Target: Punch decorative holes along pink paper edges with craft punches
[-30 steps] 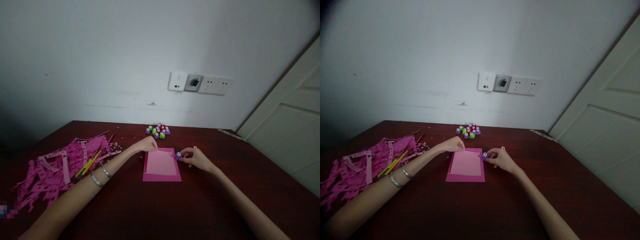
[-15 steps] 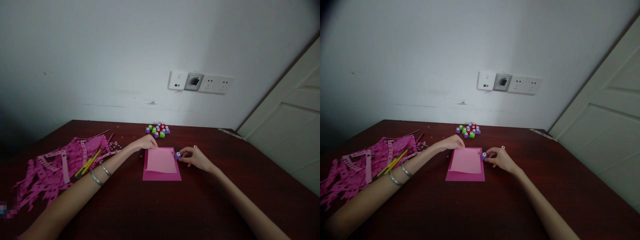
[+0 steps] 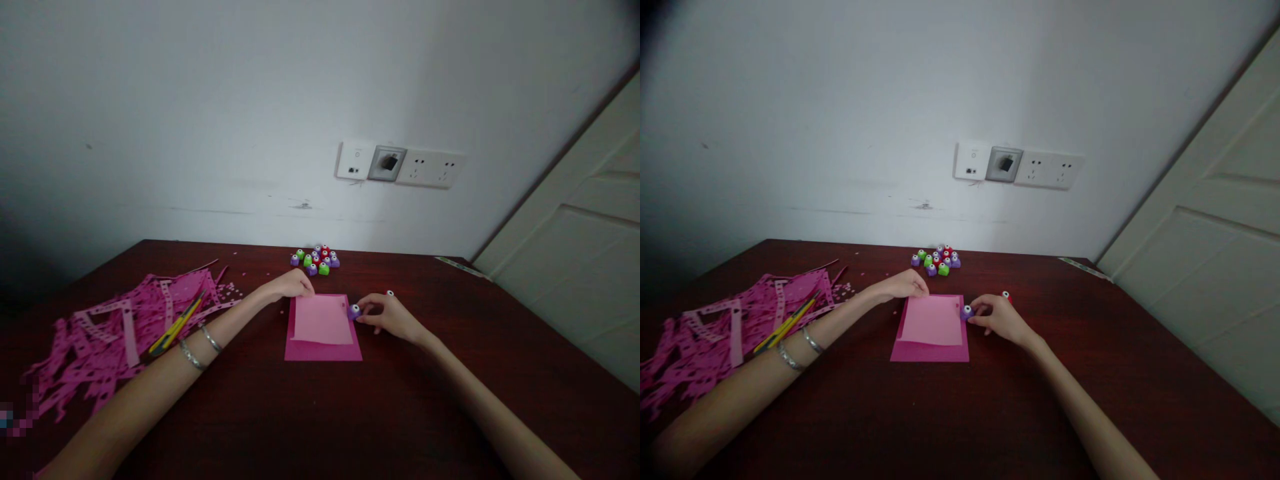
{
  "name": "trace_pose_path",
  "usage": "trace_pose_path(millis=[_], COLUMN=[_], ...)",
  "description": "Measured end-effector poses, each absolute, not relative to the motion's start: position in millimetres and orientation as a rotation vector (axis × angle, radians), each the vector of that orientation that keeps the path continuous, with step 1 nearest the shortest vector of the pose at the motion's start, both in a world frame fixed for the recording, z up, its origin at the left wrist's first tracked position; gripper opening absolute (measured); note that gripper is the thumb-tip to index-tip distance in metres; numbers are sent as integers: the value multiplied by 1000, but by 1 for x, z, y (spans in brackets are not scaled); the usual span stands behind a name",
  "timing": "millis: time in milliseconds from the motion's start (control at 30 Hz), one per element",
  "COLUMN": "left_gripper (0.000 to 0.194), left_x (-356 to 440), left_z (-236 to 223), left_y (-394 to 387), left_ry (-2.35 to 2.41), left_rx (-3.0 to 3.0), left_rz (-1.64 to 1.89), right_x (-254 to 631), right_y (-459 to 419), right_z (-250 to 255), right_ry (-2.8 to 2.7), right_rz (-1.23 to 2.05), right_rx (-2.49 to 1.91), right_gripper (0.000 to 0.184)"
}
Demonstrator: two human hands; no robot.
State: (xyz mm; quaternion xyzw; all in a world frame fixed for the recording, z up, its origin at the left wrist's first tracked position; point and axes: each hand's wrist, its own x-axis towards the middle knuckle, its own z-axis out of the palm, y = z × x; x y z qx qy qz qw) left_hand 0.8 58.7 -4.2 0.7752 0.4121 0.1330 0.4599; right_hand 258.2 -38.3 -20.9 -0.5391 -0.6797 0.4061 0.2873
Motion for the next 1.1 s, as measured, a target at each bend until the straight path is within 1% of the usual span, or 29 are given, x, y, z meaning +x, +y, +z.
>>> trace_pose_path(millis=[1100], left_gripper=[17], left_x=[0], left_z=[-10], left_y=[62], left_ry=[992], left_rx=[1844], left_rz=[337], right_x=[259], right_y=[-36], right_z=[-26], right_ry=[-1835], right_rz=[1087], right_rx=[-1413], right_gripper=[30])
